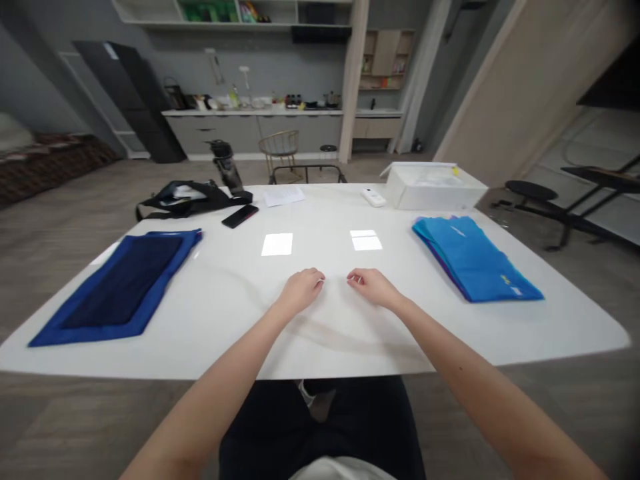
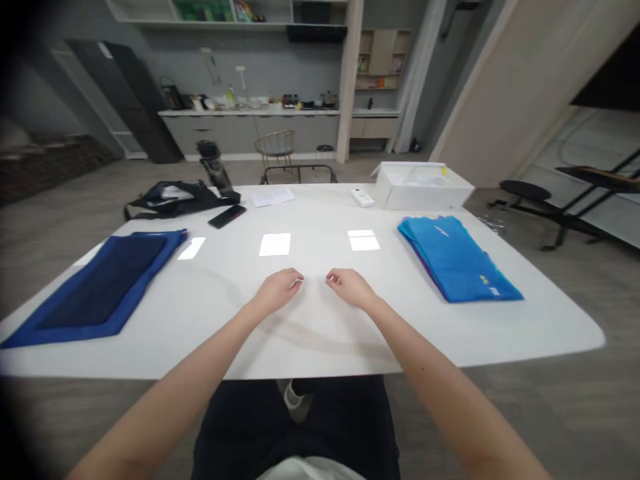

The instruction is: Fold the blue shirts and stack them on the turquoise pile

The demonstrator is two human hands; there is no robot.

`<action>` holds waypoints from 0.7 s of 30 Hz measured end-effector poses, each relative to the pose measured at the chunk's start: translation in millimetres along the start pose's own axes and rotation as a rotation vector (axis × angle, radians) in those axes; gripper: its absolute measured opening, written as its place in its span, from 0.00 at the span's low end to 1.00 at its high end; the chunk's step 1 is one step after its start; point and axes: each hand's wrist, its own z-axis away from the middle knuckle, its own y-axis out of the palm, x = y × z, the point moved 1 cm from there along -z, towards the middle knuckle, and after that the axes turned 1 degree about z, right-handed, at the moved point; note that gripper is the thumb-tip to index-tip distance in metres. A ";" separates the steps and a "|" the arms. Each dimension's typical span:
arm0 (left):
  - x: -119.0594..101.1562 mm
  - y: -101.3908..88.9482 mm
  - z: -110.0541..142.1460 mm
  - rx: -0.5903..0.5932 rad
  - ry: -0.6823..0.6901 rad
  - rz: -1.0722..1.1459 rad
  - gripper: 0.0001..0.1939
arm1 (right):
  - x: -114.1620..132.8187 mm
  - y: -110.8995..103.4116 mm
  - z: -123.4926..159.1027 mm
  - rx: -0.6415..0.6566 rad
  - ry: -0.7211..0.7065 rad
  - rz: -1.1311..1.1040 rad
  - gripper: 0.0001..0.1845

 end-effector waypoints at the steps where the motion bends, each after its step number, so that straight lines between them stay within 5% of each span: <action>1: 19.2 -7.6 13.1 -0.012 -0.046 -0.007 0.15 | 19.3 14.4 -14.3 0.030 -0.036 -0.019 0.11; 14: 251.9 -122.8 190.8 -0.322 -0.790 -0.331 0.15 | 306.8 191.0 -197.2 0.206 -0.415 -0.065 0.11; 18: 291.5 -128.2 227.5 -0.335 -0.953 -0.390 0.15 | 374.4 230.3 -230.4 0.173 -0.492 -0.031 0.13; 21: 305.0 -120.9 239.8 -0.347 -0.957 -0.380 0.13 | 403.4 252.9 -241.3 0.170 -0.532 0.019 0.16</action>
